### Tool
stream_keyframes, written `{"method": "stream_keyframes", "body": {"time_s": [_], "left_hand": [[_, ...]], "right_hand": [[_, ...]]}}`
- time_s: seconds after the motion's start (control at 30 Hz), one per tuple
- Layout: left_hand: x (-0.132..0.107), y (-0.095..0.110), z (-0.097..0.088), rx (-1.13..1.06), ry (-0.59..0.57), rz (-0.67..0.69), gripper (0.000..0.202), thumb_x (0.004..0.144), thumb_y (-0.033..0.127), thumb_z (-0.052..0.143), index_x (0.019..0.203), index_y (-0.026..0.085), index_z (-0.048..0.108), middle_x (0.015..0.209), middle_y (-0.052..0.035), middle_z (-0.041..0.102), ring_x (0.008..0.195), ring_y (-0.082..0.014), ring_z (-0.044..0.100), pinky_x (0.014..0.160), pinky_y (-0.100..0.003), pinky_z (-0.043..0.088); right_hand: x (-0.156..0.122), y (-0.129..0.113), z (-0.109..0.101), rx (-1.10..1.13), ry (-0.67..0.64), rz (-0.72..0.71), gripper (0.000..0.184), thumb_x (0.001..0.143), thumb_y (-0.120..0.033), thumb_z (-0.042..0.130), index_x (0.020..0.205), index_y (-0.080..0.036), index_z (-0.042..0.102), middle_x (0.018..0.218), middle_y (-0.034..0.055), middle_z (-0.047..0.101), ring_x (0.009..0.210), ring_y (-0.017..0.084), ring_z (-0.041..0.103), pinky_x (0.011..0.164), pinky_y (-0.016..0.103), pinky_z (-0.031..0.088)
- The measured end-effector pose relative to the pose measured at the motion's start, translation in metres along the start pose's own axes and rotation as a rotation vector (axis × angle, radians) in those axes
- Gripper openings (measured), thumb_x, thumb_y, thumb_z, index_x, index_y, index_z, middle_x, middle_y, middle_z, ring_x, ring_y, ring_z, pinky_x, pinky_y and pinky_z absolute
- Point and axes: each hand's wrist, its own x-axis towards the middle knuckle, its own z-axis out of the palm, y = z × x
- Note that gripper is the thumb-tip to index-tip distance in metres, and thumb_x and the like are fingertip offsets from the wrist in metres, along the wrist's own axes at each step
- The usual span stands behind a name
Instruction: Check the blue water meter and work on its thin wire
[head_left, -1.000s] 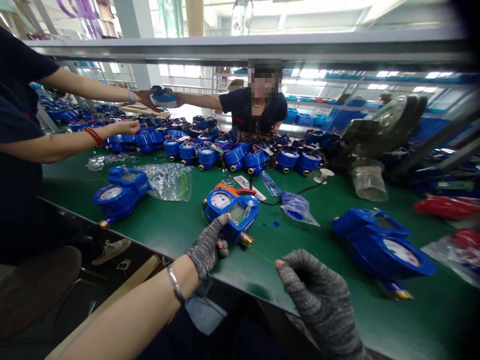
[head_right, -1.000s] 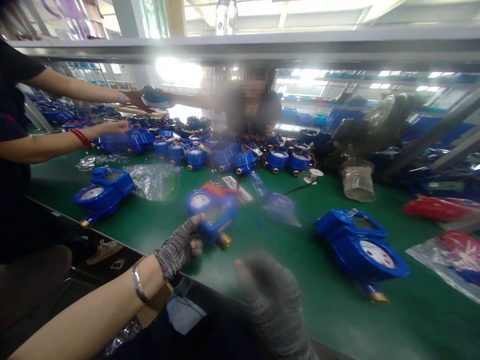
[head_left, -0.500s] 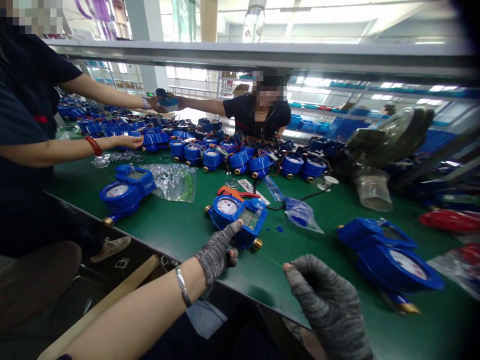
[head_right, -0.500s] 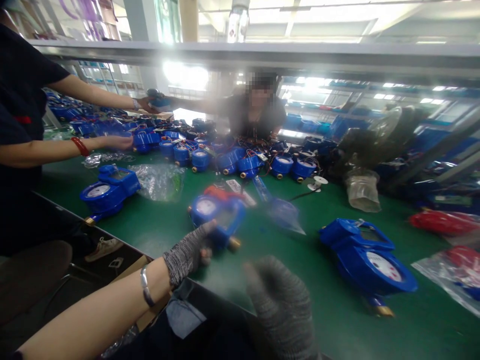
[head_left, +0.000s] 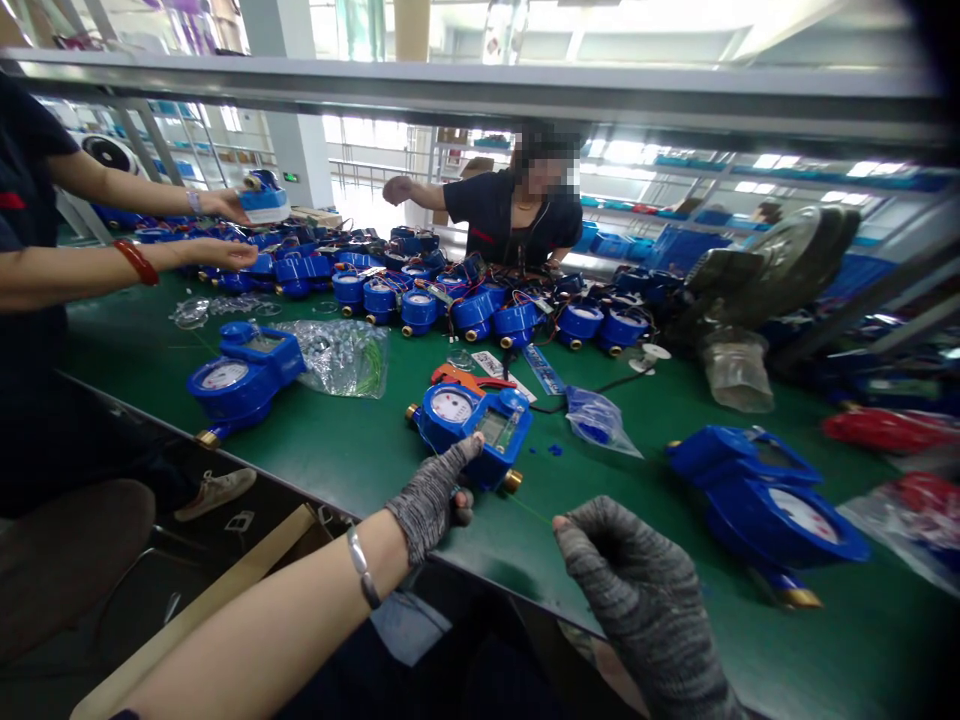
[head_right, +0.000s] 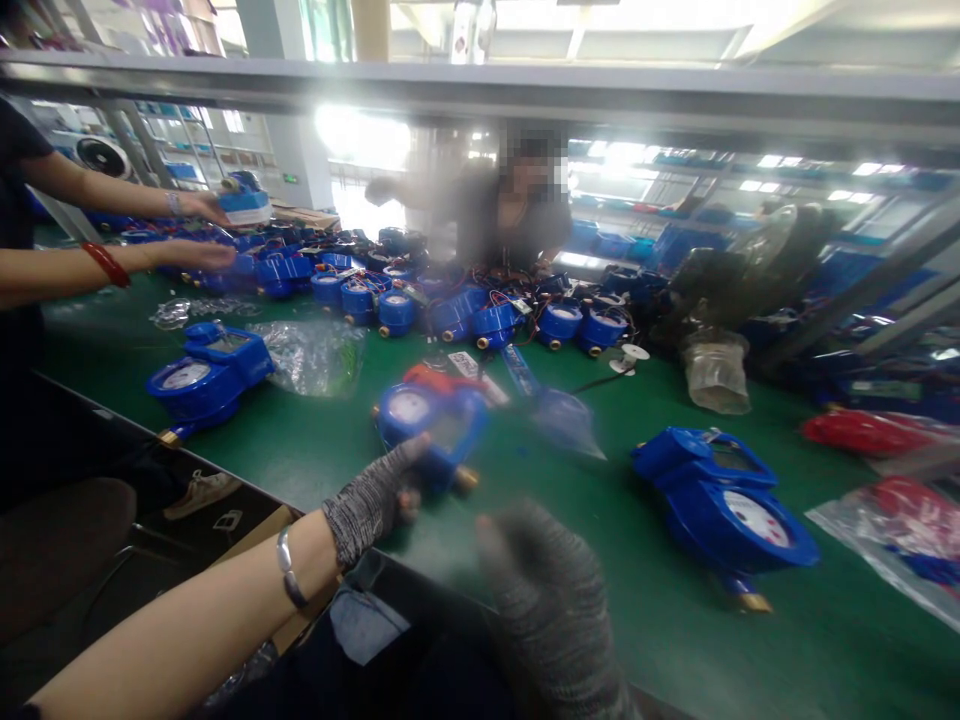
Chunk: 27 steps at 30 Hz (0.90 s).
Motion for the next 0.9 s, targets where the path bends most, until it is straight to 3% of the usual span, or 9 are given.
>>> {"method": "stream_keyframes", "body": {"time_s": [0.37,0.7,0.9], "left_hand": [[-0.003,0.001,0.002,0.010,-0.009,-0.004,0.057,0.071,0.054,0.077,0.105,0.011,0.062,0.053,0.0035,0.049,0.035,-0.0044,0.036,0.033,-0.014,0.029],[-0.001,0.000,0.000,0.002,-0.059,0.042,0.066,0.065,0.054,0.081,0.112,0.012,0.061,0.078,-0.0060,0.065,0.038,-0.0022,0.036,0.033,-0.016,0.027],[0.003,-0.002,-0.001,0.021,-0.059,0.066,0.070,0.064,0.057,0.080,0.113,0.012,0.061,0.071,-0.0030,0.061,0.039,-0.0022,0.035,0.034,-0.015,0.025]], "right_hand": [[0.002,-0.012,-0.001,-0.030,-0.015,-0.065,0.016,0.079,-0.034,0.070,0.073,-0.020,0.064,0.070,0.0008,0.068,0.061,0.014,0.063,0.054,0.017,0.051],[0.001,-0.008,-0.002,-0.021,-0.034,-0.044,0.016,0.080,-0.034,0.070,0.075,-0.020,0.063,0.072,0.0010,0.068,0.063,0.014,0.063,0.055,0.018,0.051],[0.000,-0.010,-0.001,-0.032,-0.055,-0.022,0.019,0.080,-0.037,0.069,0.074,-0.020,0.061,0.071,0.0013,0.065,0.065,0.015,0.062,0.061,0.021,0.051]]}}
